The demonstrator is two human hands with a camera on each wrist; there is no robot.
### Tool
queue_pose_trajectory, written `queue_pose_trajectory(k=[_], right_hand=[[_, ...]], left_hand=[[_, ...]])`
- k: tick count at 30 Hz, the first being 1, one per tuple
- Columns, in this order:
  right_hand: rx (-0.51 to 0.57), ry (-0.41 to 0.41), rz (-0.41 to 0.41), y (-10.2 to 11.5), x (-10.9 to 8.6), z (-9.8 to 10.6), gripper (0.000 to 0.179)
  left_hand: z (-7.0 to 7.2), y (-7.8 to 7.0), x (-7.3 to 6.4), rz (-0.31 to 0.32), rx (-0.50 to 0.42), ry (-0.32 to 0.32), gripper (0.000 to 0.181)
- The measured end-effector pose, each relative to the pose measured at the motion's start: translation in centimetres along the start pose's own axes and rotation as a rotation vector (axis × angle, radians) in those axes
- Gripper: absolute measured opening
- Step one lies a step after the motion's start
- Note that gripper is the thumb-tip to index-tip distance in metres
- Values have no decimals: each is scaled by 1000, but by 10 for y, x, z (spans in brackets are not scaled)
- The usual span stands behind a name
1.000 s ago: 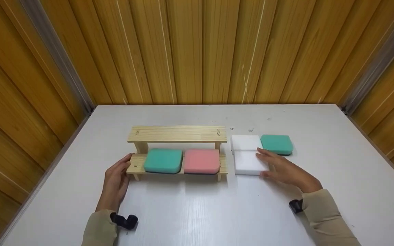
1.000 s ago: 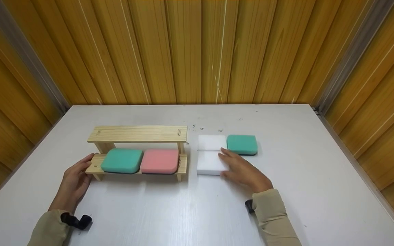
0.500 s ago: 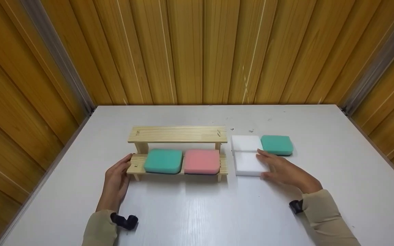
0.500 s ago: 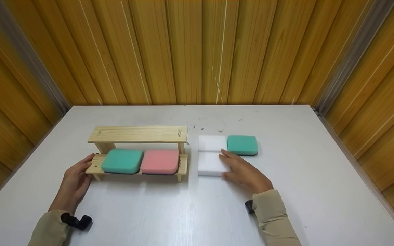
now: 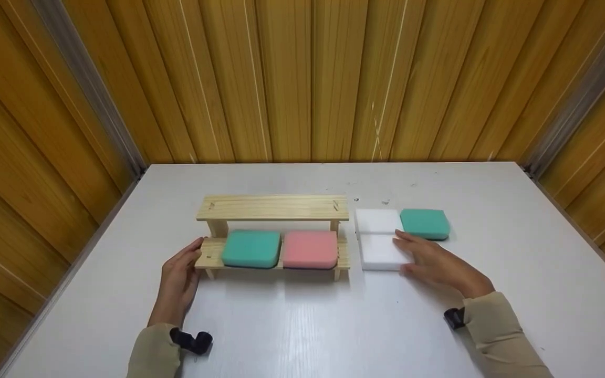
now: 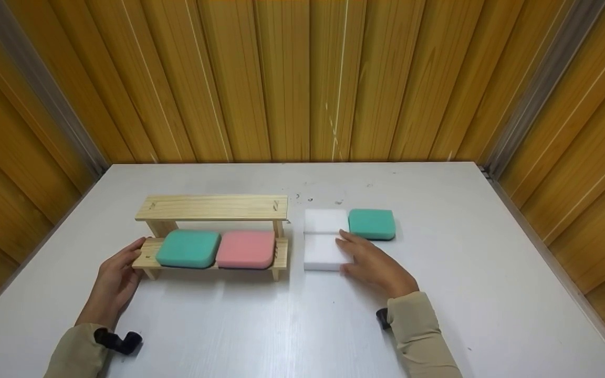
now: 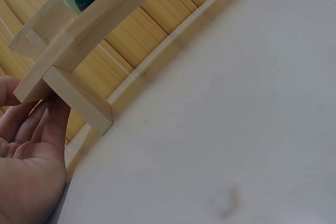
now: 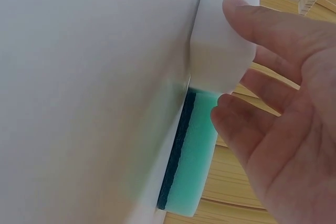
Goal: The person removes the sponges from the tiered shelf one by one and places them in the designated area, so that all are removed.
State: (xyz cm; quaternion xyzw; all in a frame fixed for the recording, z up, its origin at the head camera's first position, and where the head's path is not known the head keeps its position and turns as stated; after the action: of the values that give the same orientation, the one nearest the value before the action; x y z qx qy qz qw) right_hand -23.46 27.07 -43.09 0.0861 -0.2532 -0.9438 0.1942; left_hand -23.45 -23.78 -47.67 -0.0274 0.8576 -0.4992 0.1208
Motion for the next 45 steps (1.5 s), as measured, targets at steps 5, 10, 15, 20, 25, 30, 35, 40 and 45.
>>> queue_pose_trajectory(k=[5, 10, 15, 20, 25, 30, 35, 40, 45], right_hand=[[1, 3, -8, 1, 0, 2, 65], [5, -2, -1, 1, 0, 2, 65], [8, -31, 28, 1, 0, 3, 65], [7, -54, 44, 1, -2, 2, 65], [-4, -86, 52, 6, -4, 4, 65], [-1, -140, 81, 16, -3, 11, 63], [-12, -195, 110, 28, -2, 17, 60], [-8, -208, 102, 39, -2, 20, 60], [-30, -243, 186, 49, 3, 24, 58]], left_hand=[[-1, 0, 1, 1, -12, -5, 48], [-2, -1, 2, 13, -8, -1, 47], [-1, -1, 3, 5, -12, 5, 47], [0, 1, 1, -1, 18, 6, 47], [0, 2, -1, 7, 28, 14, 48], [-2, 1, 0, 6, 15, 10, 48], [-1, 0, 1, 10, 15, -1, 48], [1, 2, 0, 14, 16, -5, 48], [1, 1, 1, 9, 20, 8, 49]])
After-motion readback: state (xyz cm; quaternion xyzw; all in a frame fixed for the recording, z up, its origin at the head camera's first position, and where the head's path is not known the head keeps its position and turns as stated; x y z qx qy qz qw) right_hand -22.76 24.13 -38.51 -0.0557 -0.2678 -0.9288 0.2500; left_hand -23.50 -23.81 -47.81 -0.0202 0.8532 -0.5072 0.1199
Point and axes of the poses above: each hand's wrist, its own x-axis towards the middle knuckle, its own z-axis out of the back of the hand, y = z × x, the point moved 2 cm from there along x, towards the middle knuckle, and after that the axes turned 3 degrees about -z, right-handed, at the moved point
